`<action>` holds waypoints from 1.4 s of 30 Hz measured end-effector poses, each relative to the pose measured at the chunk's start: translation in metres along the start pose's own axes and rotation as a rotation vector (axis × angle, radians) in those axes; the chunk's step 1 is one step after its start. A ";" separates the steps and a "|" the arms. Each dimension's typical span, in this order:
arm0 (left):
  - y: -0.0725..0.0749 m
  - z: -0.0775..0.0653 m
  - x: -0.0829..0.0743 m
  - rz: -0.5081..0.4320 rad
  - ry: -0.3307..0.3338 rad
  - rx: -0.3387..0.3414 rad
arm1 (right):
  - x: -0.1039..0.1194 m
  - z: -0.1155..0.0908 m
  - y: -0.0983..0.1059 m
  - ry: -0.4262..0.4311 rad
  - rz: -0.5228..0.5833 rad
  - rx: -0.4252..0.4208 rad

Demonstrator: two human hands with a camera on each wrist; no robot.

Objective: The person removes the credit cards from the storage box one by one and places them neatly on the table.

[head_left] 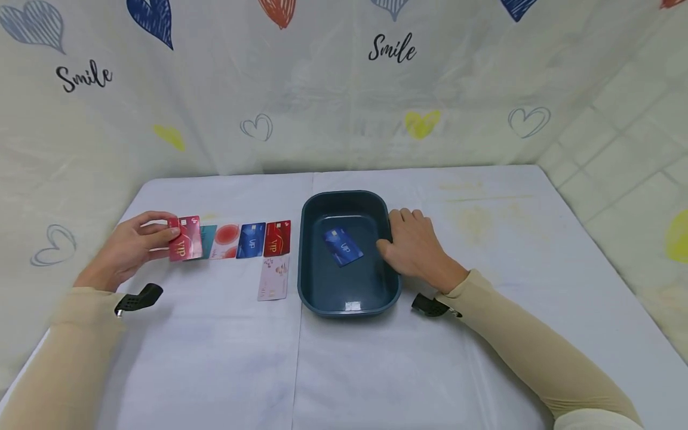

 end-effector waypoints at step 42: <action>0.035 0.035 0.027 0.471 0.112 -0.216 | 0.002 -0.001 0.001 -0.016 0.016 -0.005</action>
Point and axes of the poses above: each hand's wrist, its own z-axis towards the middle knuckle, its own y-axis out of the back of the hand, x = y × z, the point moved 5 cm from there along z, towards the middle knuckle, and after that the axes turned 10 degrees about y, right-handed, at the moved point
